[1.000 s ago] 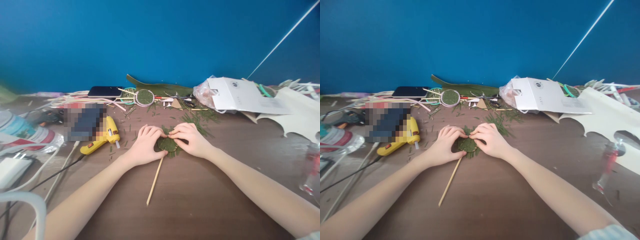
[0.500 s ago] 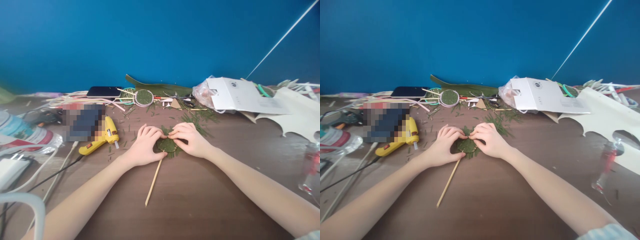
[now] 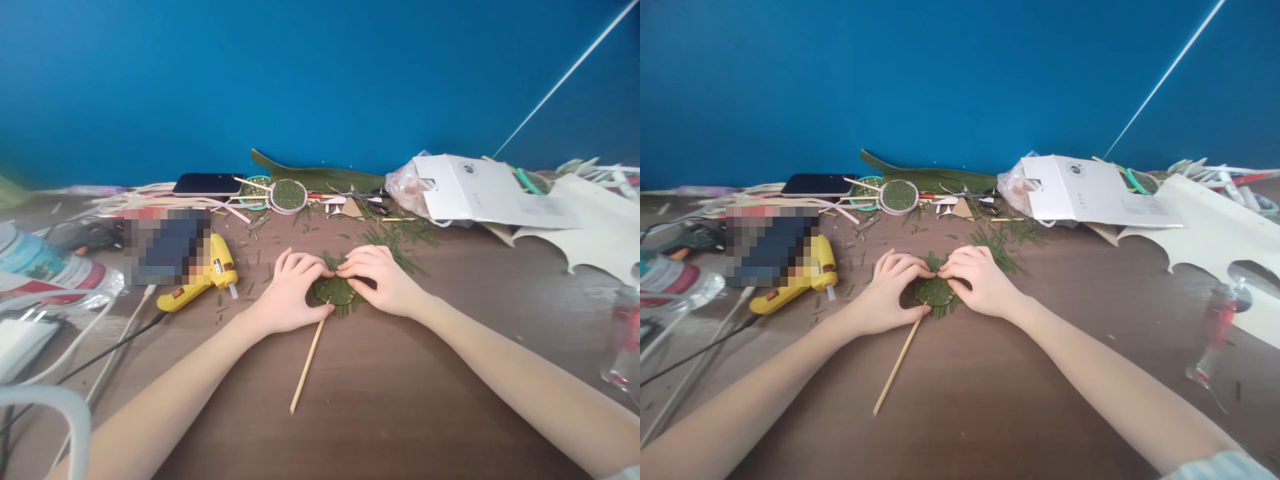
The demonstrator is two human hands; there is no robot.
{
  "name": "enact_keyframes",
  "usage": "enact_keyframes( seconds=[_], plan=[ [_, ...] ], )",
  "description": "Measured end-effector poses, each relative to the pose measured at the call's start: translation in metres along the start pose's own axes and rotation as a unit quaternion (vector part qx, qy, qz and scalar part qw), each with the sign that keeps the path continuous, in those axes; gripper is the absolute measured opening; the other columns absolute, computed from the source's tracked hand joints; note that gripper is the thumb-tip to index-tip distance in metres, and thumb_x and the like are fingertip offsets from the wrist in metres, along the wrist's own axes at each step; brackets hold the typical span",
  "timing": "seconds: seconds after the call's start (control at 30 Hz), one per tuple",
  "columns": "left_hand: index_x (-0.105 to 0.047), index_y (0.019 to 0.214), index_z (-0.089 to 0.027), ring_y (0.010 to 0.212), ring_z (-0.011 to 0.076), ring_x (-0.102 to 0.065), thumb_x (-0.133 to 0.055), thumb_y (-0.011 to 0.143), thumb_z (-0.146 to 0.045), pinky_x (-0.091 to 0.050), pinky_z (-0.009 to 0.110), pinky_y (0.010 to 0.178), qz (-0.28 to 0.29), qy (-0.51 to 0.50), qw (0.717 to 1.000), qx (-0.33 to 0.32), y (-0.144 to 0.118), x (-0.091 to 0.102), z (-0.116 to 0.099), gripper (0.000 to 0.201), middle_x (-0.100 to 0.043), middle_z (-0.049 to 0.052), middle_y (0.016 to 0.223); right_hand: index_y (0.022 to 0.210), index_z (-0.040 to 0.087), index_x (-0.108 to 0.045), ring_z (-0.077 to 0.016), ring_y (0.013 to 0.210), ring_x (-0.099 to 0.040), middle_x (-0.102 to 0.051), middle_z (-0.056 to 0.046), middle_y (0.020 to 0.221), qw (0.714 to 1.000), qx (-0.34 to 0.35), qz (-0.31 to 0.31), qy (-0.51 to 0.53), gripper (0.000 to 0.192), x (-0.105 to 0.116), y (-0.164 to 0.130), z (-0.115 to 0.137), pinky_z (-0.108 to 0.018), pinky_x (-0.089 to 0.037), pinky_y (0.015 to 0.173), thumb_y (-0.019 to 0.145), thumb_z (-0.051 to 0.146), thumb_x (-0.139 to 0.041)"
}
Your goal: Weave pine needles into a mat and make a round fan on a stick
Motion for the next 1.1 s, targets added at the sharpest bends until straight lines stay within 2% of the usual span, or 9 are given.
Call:
enact_keyframes(
  seconds=[0.13, 0.37, 0.67, 0.9, 1.1],
  plan=[
    [-0.054, 0.1, -0.024, 0.11, 0.0236, -0.045, -0.063, 0.065, -0.039, -0.013, 0.049, 0.109, 0.003, -0.001, 1.0, 0.004, 0.0002, 0.0, 0.0, 0.04, -0.058, 0.002, 0.108, 0.09, 0.021, -0.066, -0.0211, 0.104, -0.053, -0.069, -0.003, 0.098, 1.0, 0.0, 0.003, 0.002, 0.015, 0.001, -0.0009, 0.0013, -0.04, -0.031, 0.09, 0.084, 0.017, -0.053],
    [-0.055, 0.104, -0.024, 0.115, 0.0251, -0.04, -0.059, 0.07, -0.036, -0.015, 0.051, 0.108, -0.022, 0.005, 0.999, 0.032, 0.0002, -0.0017, 0.001, 0.035, -0.057, 0.002, 0.115, 0.093, 0.021, -0.066, -0.0219, 0.104, -0.051, -0.068, -0.003, 0.105, 0.999, -0.043, -0.003, -0.026, 0.017, -0.0007, 0.001, 0.0001, -0.039, -0.032, 0.085, 0.087, 0.019, -0.05],
    [-0.055, 0.103, -0.024, 0.111, 0.0247, -0.043, -0.063, 0.066, -0.038, -0.012, 0.052, 0.109, -0.002, 0.004, 1.0, 0.008, 0.0002, 0.0016, -0.0012, 0.041, -0.059, 0.002, 0.111, 0.092, 0.022, -0.067, -0.0208, 0.104, -0.052, -0.068, -0.003, 0.1, 1.0, -0.019, 0.005, -0.005, 0.016, 0.0007, -0.0003, -0.0007, -0.041, -0.031, 0.089, 0.084, 0.019, -0.053],
    [-0.054, 0.107, -0.025, 0.115, 0.0243, -0.04, -0.057, 0.072, -0.036, -0.013, 0.051, 0.109, -0.022, 0.013, 0.999, 0.02, -0.0003, -0.0002, -0.0001, 0.037, -0.058, 0.002, 0.116, 0.094, 0.023, -0.067, -0.0217, 0.105, -0.051, -0.068, -0.002, 0.105, 0.998, -0.053, -0.007, -0.021, 0.018, -0.0001, 0.0009, -0.0014, -0.04, -0.032, 0.085, 0.087, 0.02, -0.05],
    [-0.053, 0.105, -0.023, 0.111, 0.0238, -0.044, -0.059, 0.068, -0.037, -0.011, 0.05, 0.11, -0.004, 0.017, 1.0, -0.012, -0.0006, 0.0012, -0.0024, 0.04, -0.058, 0.003, 0.112, 0.088, 0.022, -0.067, -0.0217, 0.105, -0.052, -0.069, -0.003, 0.097, 1.0, -0.008, -0.007, -0.001, 0.015, 0.0018, 0.0004, 0.0003, -0.041, -0.031, 0.09, 0.083, 0.017, -0.054]
  ],
)
Point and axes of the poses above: each hand's wrist, its own y-axis towards the middle knuckle, its own x-axis out of the back of the hand, z = x × y, the point moved 3 cm from there along y, towards the middle knuckle
